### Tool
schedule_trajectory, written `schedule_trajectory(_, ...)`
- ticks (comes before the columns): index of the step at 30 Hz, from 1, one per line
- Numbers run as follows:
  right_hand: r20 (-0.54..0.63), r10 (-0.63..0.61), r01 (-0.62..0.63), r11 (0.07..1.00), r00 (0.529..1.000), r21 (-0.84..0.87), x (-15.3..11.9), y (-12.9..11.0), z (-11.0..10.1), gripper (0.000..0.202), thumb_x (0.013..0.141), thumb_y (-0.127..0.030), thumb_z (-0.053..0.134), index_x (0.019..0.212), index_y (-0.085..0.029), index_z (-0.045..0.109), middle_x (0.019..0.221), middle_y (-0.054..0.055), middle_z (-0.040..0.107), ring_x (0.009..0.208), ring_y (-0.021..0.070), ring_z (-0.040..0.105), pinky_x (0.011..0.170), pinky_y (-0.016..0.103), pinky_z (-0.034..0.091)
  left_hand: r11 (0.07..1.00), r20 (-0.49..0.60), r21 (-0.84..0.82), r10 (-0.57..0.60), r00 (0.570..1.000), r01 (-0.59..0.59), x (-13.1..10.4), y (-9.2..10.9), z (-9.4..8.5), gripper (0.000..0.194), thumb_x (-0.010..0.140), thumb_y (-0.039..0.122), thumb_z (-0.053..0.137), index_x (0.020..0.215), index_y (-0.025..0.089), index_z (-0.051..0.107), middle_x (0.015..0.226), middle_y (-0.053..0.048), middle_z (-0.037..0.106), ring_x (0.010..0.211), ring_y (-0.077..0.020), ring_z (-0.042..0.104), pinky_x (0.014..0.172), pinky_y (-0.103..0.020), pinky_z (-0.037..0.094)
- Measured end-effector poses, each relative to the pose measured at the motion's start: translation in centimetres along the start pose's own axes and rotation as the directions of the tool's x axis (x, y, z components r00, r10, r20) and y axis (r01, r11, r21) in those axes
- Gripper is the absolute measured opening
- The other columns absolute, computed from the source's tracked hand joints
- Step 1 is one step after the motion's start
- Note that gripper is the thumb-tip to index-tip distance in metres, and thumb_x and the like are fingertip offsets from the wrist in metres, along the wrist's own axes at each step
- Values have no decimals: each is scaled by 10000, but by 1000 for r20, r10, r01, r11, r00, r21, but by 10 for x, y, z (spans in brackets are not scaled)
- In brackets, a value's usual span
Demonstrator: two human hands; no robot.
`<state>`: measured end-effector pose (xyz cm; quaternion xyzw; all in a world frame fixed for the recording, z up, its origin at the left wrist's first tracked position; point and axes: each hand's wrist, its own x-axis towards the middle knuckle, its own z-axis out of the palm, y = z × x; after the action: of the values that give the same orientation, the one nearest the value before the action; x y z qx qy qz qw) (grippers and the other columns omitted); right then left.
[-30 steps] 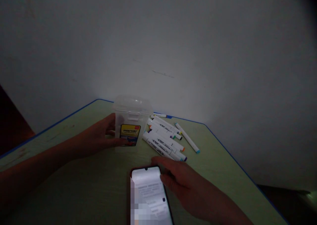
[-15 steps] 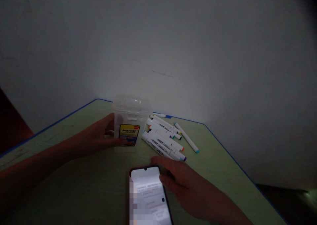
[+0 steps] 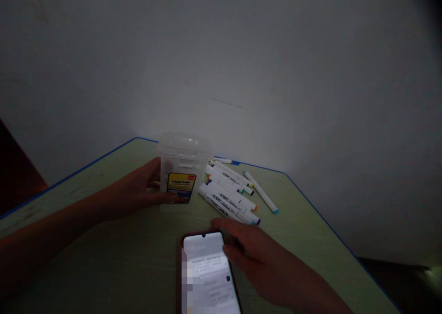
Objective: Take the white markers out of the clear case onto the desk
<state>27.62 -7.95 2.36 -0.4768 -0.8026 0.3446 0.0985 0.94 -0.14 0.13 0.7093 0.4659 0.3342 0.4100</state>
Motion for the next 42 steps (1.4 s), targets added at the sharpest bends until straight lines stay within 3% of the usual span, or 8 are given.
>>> schedule_trajectory(4,-14,-7,7,1000,1000,-9,0,1,0,410,907,-183,450,1307,-166,537,1292,119,610,1194,259,537,1013,447,405,1000,1,3,14,1000,-14,1,-2,0,621,671,439,771,1183,240,483,1237,-82,665,1035,-244,679,886,-397,542)
schedule_trajectory(9,-4,-22,22,1000,1000,-8,1,1,0,357,905,-175,445,1239,-177,569,1190,111,652,1105,251,582,944,427,448,1000,-7,3,-1,1000,1,0,-2,1,682,658,444,776,1232,243,467,1255,-88,655,1044,-246,677,902,-409,538)
schedule_trajectory(17,-10,2,-2,1000,1000,-2,0,0,0,359,899,-175,464,1238,-219,574,1241,94,634,1154,254,561,964,423,433,1000,3,-6,5,1000,-5,0,-4,0,683,675,424,774,1256,250,458,1262,-78,656,1104,-243,659,934,-410,530)
schedule_trajectory(26,-18,-38,38,999,999,-9,-1,5,2,423,910,-174,456,1328,-169,517,1319,106,597,1224,239,519,1045,443,386,1000,-5,6,19,1000,-19,-1,-3,0,691,665,429,773,1247,232,458,1263,-95,659,1088,-261,669,925,-431,536)
schedule_trajectory(42,-19,-41,41,999,999,13,1,2,0,389,899,-157,458,1272,-188,562,1278,103,625,1181,242,556,992,423,438,1000,14,18,-10,1000,9,-2,3,0,622,680,444,757,1179,210,469,1185,-110,686,1056,-277,672,918,-443,521)
